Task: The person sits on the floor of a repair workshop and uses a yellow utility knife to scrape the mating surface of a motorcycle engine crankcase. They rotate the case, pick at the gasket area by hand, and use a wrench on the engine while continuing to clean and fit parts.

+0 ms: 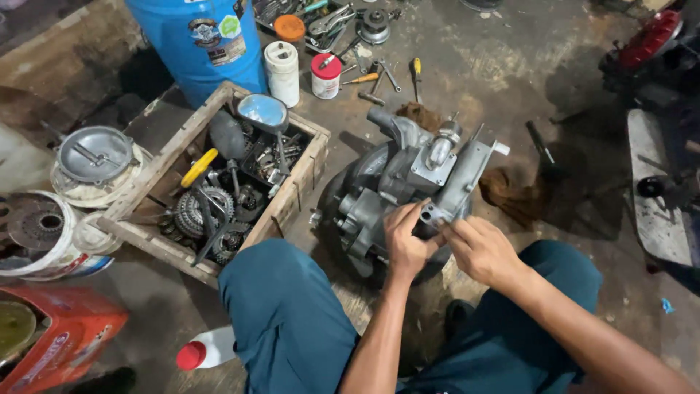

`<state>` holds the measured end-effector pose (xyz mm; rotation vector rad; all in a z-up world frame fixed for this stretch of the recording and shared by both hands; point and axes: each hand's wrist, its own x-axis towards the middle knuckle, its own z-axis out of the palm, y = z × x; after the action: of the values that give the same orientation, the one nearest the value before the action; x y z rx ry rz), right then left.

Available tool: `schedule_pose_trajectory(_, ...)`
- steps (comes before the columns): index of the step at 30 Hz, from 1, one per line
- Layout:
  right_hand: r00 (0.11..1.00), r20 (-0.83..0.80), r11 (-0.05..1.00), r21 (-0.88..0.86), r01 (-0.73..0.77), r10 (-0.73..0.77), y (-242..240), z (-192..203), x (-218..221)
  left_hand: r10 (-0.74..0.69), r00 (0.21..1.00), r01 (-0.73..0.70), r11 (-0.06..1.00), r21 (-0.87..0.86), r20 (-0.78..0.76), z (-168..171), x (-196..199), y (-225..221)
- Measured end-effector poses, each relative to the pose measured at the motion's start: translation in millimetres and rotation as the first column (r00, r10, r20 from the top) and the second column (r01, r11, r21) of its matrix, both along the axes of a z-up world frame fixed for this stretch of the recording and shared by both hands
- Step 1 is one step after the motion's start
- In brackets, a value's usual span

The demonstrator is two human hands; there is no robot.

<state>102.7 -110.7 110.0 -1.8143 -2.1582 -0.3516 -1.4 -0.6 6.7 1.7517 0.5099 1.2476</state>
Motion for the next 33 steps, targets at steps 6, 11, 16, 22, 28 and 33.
schedule_pose_trajectory(6,1.000,-0.003,0.999,0.039,0.029,-0.029,-0.8,4.0,-4.6,-0.008,1.000,0.008,1.000,0.021,0.017,5.1,-2.1,0.3)
schedule_pose_trajectory(11,0.997,-0.037,0.997,0.010,0.074,-0.074,-1.5,3.7,-7.9,-0.001,1.000,0.001,1.000,-0.005,-0.023,4.2,-3.4,-3.6)
schedule_pose_trajectory(16,0.999,-0.026,0.997,0.067,0.031,-0.030,0.7,6.8,-5.9,-0.020,0.999,0.019,1.000,-0.017,-0.036,3.3,-3.0,-3.8)
schedule_pose_trajectory(22,0.999,-0.004,0.997,0.065,0.040,-0.039,-6.2,0.8,-1.3,-0.010,0.996,0.012,1.000,0.023,-0.092,3.4,-4.0,-2.3)
schedule_pose_trajectory(28,0.998,-0.036,0.999,0.033,-0.042,0.043,-4.8,1.9,7.4,-0.114,0.992,0.109,0.990,-0.086,-0.055,-0.9,-5.1,-3.7)
schedule_pose_trajectory(33,0.994,-0.003,0.993,0.037,-0.108,0.108,-0.3,11.6,9.6,-0.078,0.993,0.071,0.994,-0.083,-0.090,3.4,-6.8,-2.7)
